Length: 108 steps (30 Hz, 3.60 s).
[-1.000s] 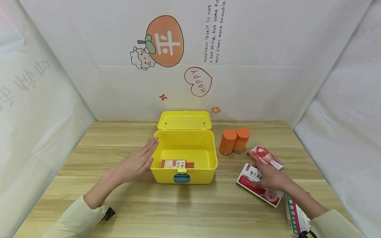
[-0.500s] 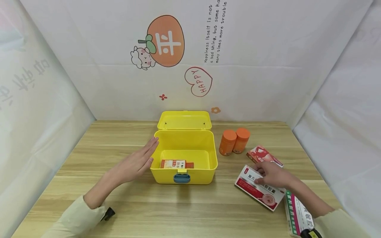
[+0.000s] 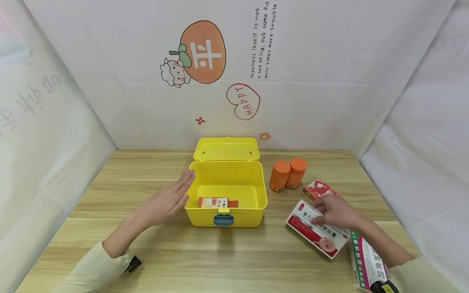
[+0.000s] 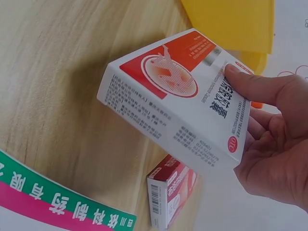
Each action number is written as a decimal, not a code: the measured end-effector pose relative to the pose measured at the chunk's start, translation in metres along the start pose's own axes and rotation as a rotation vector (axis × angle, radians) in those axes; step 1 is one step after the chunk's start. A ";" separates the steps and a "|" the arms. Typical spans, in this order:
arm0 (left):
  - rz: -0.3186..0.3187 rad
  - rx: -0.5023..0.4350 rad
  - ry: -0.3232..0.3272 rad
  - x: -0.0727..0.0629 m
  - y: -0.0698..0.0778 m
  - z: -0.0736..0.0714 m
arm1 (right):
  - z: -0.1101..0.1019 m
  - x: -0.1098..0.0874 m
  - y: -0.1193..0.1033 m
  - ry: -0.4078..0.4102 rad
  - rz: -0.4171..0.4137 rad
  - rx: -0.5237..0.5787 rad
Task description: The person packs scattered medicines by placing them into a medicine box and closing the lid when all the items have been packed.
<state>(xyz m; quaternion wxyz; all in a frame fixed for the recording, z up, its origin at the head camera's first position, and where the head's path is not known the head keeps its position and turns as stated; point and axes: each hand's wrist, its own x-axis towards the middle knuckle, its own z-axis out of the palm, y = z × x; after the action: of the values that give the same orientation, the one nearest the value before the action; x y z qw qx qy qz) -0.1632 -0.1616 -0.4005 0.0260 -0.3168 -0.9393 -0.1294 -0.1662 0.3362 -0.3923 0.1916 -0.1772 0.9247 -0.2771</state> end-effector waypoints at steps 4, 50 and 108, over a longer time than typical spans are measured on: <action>-0.004 -0.006 -0.003 0.001 0.000 -0.001 | -0.003 -0.001 -0.004 0.004 -0.004 0.011; 0.001 0.003 -0.005 -0.001 0.000 -0.001 | -0.027 -0.013 -0.069 0.014 -0.013 0.116; -0.009 0.008 -0.021 0.000 0.000 -0.002 | -0.047 0.021 -0.139 -0.082 -0.137 0.097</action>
<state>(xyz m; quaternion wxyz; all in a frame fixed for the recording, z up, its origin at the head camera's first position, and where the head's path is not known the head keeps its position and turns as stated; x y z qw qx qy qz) -0.1634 -0.1623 -0.3989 0.0167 -0.3137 -0.9414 -0.1225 -0.1752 0.2390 -0.2807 0.2181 -0.2417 0.8873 -0.3266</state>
